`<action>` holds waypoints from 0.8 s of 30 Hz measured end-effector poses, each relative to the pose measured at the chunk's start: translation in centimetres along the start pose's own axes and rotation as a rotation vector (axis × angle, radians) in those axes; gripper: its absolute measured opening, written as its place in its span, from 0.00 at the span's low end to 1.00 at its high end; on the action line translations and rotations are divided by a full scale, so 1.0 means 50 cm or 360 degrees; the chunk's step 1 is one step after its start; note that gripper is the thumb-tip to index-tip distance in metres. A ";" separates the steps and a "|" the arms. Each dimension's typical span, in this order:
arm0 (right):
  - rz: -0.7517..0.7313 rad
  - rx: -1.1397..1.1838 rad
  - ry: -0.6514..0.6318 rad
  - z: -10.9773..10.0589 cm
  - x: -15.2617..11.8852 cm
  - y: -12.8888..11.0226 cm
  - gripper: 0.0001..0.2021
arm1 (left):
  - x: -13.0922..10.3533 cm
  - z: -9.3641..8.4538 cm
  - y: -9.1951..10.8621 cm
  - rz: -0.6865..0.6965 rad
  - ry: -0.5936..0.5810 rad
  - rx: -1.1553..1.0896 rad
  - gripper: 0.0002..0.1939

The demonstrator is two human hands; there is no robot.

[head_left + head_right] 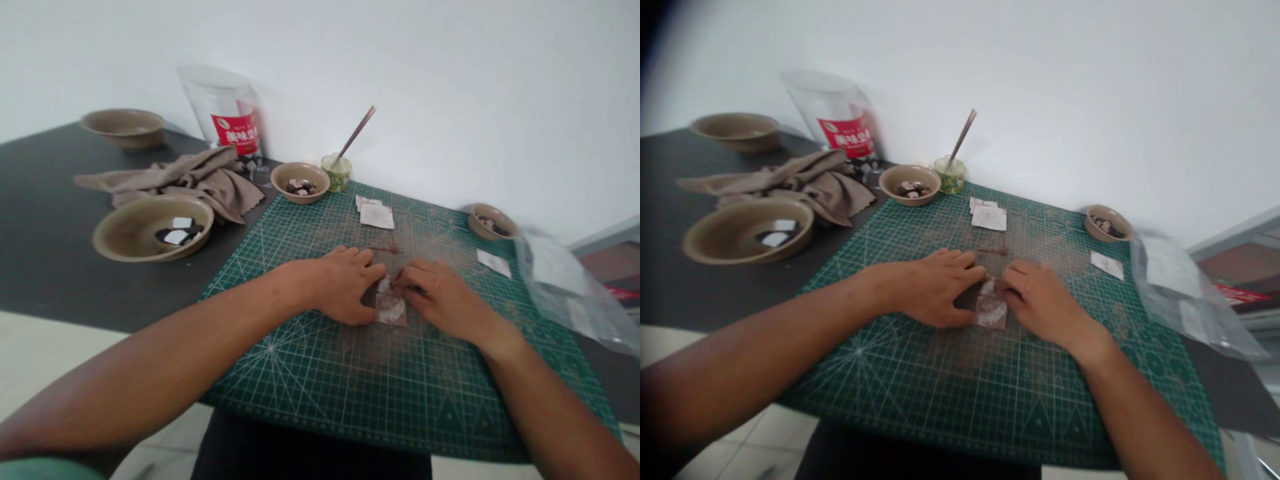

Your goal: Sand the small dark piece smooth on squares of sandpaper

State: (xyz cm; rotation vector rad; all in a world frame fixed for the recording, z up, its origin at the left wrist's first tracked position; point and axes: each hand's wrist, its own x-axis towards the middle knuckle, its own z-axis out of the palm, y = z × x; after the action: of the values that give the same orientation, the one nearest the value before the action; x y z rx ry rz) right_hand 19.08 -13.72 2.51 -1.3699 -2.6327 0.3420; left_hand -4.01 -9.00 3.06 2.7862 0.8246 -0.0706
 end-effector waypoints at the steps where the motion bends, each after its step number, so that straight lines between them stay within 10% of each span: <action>1: 0.0003 0.0002 -0.0044 -0.004 -0.002 0.002 0.06 | 0.000 0.000 0.000 0.0000 -0.0004 -0.0004 0.29; 5: -0.0189 0.0174 -0.0276 -0.010 -0.010 -0.008 0.06 | 0.000 -0.002 0.000 0.0016 -0.0032 -0.0038 0.29; 24: -0.0186 -0.0063 -0.0086 -0.009 -0.003 -0.003 0.07 | -0.001 -0.003 0.002 -0.0001 -0.0019 -0.0019 0.30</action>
State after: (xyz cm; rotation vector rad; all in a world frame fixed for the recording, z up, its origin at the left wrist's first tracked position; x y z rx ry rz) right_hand 19.16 -13.85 2.97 -1.2272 -2.7629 0.3180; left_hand -3.99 -9.08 3.25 2.7717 0.8203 -0.0823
